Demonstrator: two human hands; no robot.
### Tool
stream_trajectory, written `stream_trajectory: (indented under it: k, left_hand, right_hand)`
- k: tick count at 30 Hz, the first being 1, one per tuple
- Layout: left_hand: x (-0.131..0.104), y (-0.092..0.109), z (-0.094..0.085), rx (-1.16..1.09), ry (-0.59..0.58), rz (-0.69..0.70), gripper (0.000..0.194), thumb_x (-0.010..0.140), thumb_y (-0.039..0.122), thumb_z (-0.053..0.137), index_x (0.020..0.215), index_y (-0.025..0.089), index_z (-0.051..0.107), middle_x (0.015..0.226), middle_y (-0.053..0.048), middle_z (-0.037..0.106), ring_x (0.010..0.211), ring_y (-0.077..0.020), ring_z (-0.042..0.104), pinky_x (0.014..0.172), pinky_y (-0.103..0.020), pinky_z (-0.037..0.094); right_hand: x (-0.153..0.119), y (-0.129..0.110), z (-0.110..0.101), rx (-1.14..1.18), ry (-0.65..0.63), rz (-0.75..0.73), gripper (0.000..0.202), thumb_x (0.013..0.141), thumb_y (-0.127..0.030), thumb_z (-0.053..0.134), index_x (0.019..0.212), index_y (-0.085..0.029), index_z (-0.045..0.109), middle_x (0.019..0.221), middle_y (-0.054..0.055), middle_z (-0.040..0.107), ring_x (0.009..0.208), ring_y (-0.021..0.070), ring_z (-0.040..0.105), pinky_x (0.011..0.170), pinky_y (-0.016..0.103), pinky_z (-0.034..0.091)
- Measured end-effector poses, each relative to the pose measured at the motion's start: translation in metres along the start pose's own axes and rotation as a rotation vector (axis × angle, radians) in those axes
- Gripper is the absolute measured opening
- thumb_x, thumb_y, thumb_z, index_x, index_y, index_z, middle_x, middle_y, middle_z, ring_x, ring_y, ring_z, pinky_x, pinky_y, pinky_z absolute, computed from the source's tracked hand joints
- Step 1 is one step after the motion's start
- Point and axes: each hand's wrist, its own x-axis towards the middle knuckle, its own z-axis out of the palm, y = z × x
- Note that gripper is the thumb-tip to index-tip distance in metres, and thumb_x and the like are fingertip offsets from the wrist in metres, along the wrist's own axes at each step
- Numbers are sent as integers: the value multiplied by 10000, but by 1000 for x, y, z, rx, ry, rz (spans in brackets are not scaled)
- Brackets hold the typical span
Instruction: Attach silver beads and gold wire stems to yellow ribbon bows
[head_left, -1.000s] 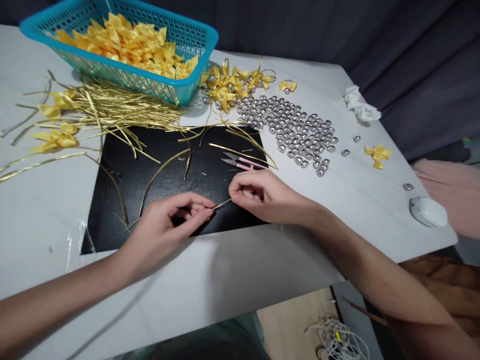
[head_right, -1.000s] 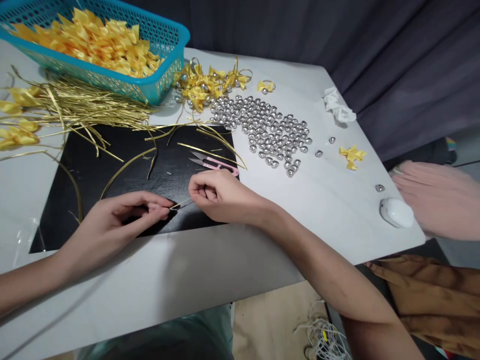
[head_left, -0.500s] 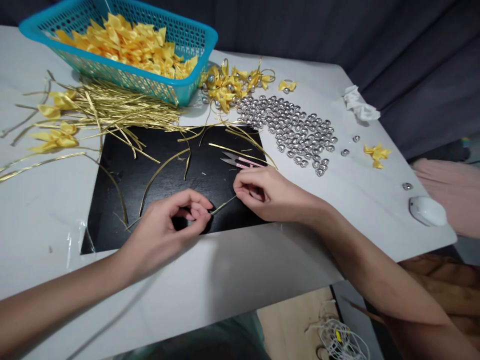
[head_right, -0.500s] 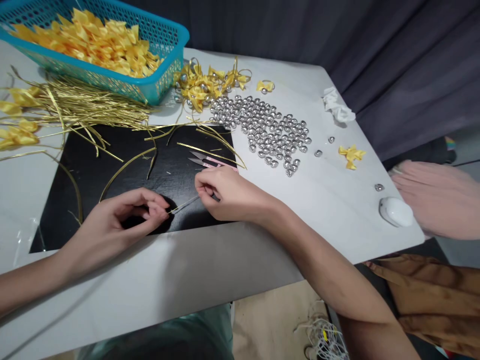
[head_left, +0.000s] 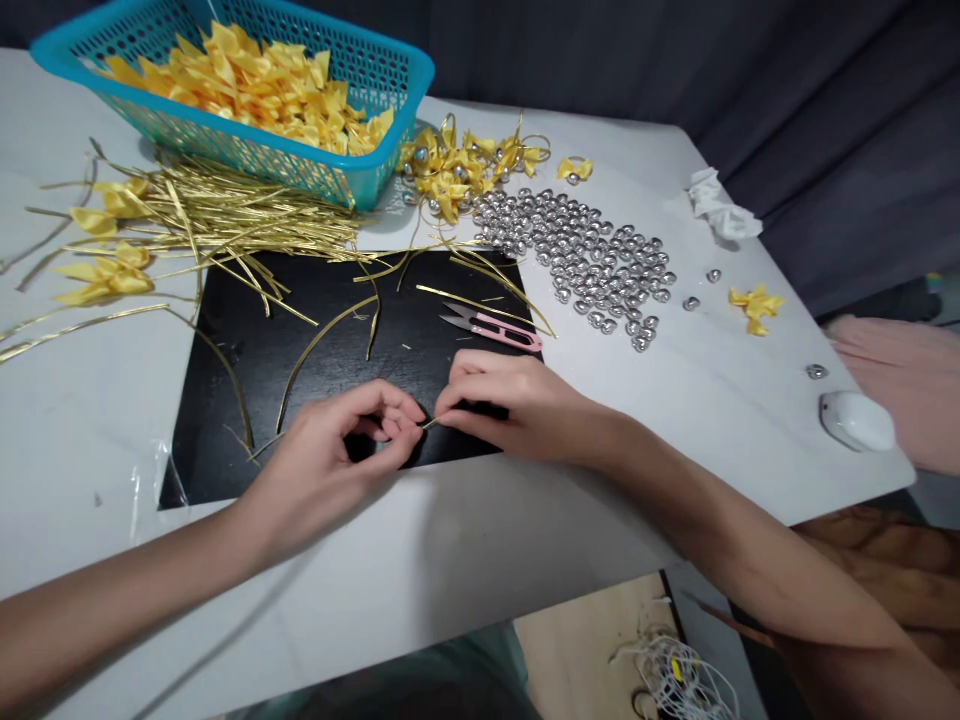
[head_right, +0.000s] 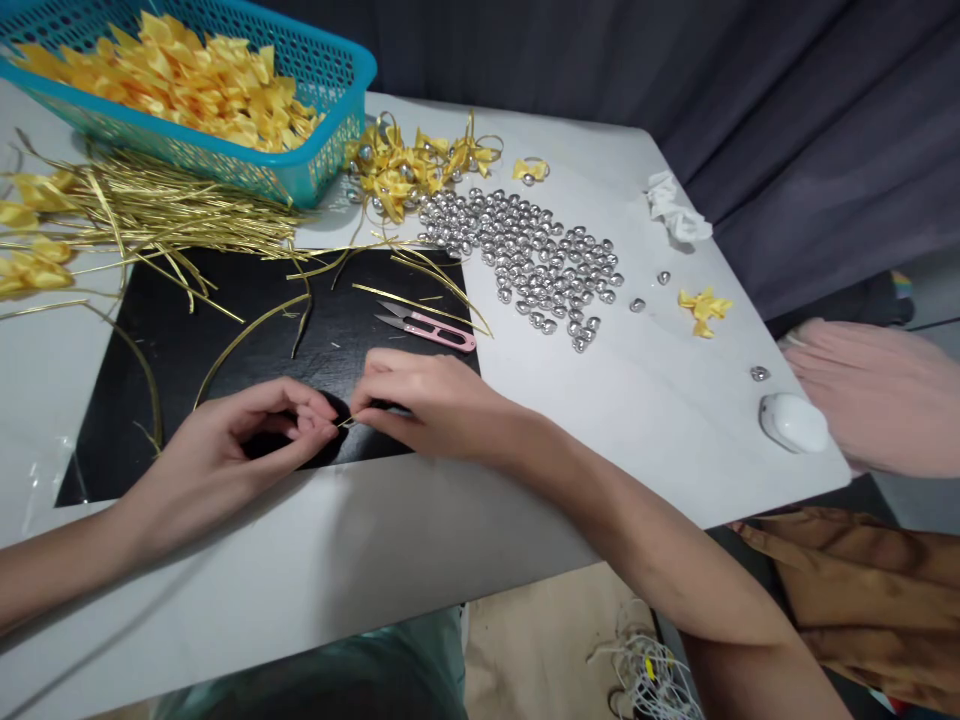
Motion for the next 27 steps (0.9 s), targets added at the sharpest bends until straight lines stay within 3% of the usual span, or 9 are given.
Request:
stream_trajectory:
  k: [6,13,22,27]
  left_hand:
    - [0,-1,1,26,-1,19,125,809,322,579,795,209,631,717,22,610,653,-120,566,587,-216,420]
    - [1,-1,3,92,-11,76,133,791,296,571,799,205,668,666,22,600,618,-124,551,565,-229,397]
    - [1,-2,3,155,15,119,165,784,269,560,836,219,708,695,6,647,638,-139,575,578,-234,415]
    - [-1,-1,3,157,30,111,213,802,337,561,877,221,724,676,-4,635,624,-152,575,527,-231,408]
  right_hand:
    - [0,1,-21,-37,-44,47,139,878,-121,540,802,-134,656,808,33,593,735,111,524,688,231,371]
    - [0,-2,-24,-32,-123,29,138,816,-51,535,749,-118,635,733,15,561,640,84,470,589,210,323]
    - [1,-3,-29,-45,-109,54,164,820,-46,522,735,-131,632,737,27,592,654,95,480,611,220,339]
    - [1,-2,-25,-45,-46,65,160,806,-40,531,713,-133,621,721,17,569,638,91,462,616,224,340]
